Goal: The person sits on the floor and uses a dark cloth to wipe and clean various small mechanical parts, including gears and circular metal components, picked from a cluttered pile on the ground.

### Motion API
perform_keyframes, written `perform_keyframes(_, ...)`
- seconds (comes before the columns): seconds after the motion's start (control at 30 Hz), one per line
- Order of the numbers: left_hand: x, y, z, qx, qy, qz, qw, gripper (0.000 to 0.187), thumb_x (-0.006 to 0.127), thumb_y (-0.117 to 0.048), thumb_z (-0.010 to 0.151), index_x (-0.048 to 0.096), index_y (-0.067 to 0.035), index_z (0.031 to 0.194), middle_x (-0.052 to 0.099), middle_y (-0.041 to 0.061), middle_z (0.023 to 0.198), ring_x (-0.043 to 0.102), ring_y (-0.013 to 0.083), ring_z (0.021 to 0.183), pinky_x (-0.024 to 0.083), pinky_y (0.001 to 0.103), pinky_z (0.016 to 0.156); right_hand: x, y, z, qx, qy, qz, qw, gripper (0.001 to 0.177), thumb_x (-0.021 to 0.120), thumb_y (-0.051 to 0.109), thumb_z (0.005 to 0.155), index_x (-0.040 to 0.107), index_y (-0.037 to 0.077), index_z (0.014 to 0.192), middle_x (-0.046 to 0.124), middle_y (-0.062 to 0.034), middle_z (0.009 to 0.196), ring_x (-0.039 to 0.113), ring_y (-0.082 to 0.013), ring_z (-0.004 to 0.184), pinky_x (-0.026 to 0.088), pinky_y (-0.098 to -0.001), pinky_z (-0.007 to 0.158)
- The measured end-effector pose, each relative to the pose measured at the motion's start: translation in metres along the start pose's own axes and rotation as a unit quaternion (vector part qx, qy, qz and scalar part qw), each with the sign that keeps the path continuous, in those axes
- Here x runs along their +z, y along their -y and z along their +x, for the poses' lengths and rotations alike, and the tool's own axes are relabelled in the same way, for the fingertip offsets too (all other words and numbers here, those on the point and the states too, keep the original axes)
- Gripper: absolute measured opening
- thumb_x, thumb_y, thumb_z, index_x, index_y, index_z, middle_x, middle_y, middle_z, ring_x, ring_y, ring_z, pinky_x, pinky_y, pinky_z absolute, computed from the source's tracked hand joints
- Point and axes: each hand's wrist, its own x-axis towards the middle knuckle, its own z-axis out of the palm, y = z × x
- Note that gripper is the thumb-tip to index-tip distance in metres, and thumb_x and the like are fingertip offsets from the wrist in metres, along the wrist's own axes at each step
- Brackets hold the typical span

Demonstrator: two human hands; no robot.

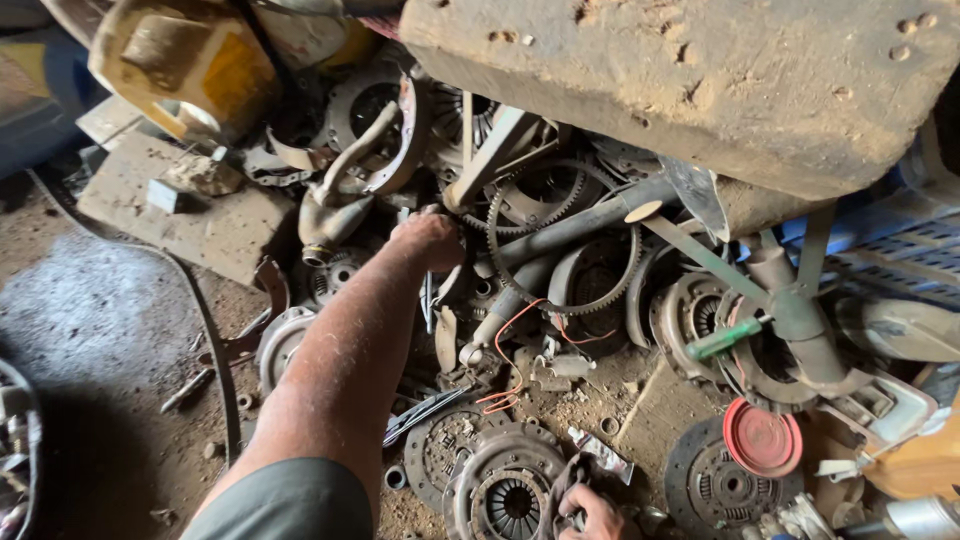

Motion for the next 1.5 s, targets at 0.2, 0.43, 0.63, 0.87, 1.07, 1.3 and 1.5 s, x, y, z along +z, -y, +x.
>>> perform_keyframes(0.2, 0.011, 0.005, -0.003, 0.008, -0.036, -0.049, 0.998, 0.028, 0.056, -0.019, 0.095, 0.067, -0.01, 0.119, 0.07, 0.014, 0.116, 0.068, 0.0289, 0.101, 0.058, 0.042, 0.082, -0.008, 0.019, -0.011, 0.008, -0.007, -0.007, 1.0, 0.025, 0.078, 0.016, 0.067, 0.071, 0.018, 0.091, 0.071, -0.0059, 0.09, 0.072, -0.0206, 0.089, 0.054, -0.0337, 0.083)
perform_keyframes(0.43, 0.029, 0.027, -0.076, 0.087, -0.223, -0.531, 0.813, 0.048, 0.074, -0.013, 0.088, 0.055, -0.007, 0.131, 0.071, 0.013, 0.106, 0.068, 0.0187, 0.086, 0.055, 0.034, 0.073, -0.044, 0.031, -0.028, -0.022, 0.006, -0.008, 1.0, 0.025, 0.078, 0.016, 0.068, 0.069, 0.019, 0.091, 0.072, -0.0076, 0.085, 0.074, -0.0231, 0.082, 0.056, -0.0363, 0.078)
perform_keyframes(0.63, -0.004, 0.007, -0.159, 0.157, -0.051, -0.815, 0.555, 0.049, 0.062, -0.011, 0.097, 0.057, -0.002, 0.146, 0.073, 0.011, 0.119, 0.067, 0.0172, 0.094, 0.056, 0.031, 0.078, -0.043, 0.021, -0.025, -0.015, -0.133, -0.026, 0.991, 0.023, 0.08, 0.02, 0.069, 0.071, 0.016, 0.09, 0.073, -0.0095, 0.081, 0.073, -0.023, 0.081, 0.056, -0.037, 0.079)
perform_keyframes(0.87, -0.033, -0.034, -0.25, 0.172, -0.021, -0.812, 0.558, 0.047, 0.06, -0.006, 0.097, 0.057, -0.007, 0.144, 0.068, 0.012, 0.113, 0.065, 0.0203, 0.092, 0.056, 0.036, 0.078, -0.111, 0.095, -0.073, -0.086, -0.063, 0.371, 0.923, 0.037, 0.07, 0.011, 0.07, 0.078, 0.007, 0.105, 0.079, -0.0082, 0.093, 0.071, -0.0177, 0.087, 0.054, -0.0299, 0.08)
perform_keyframes(1.07, -0.038, -0.072, -0.334, 0.159, -0.019, -0.839, 0.52, 0.042, 0.055, -0.01, 0.097, 0.059, -0.007, 0.139, 0.073, 0.011, 0.118, 0.071, 0.0209, 0.101, 0.061, 0.04, 0.087, -0.206, 0.217, -0.204, -0.23, 0.094, 0.479, 0.842, 0.04, 0.068, 0.021, 0.087, 0.072, 0.001, 0.12, 0.078, -0.0098, 0.107, 0.072, -0.0193, 0.096, 0.057, -0.0335, 0.087)
perform_keyframes(1.3, 0.01, -0.126, -0.392, 0.181, -0.053, -0.877, 0.442, 0.044, 0.058, -0.004, 0.094, 0.06, -0.007, 0.138, 0.07, 0.008, 0.123, 0.067, 0.0192, 0.108, 0.056, 0.036, 0.098, -0.241, 0.236, -0.279, -0.272, -0.044, 0.262, 0.925, 0.036, 0.075, 0.016, 0.098, 0.065, -0.014, 0.117, 0.067, -0.0192, 0.103, 0.052, -0.0272, 0.093, 0.046, -0.0417, 0.087)
perform_keyframes(1.5, 0.046, -0.148, -0.383, 0.298, -0.036, -0.835, 0.461, 0.043, 0.057, 0.005, 0.096, 0.057, -0.003, 0.139, 0.066, 0.011, 0.13, 0.063, 0.0196, 0.114, 0.05, 0.035, 0.103, -0.226, 0.247, -0.303, -0.298, 0.006, 0.361, 0.884, 0.06, 0.081, 0.026, 0.076, 0.058, 0.01, 0.129, 0.071, -0.003, 0.117, 0.067, -0.0137, 0.11, 0.049, -0.0273, 0.101)
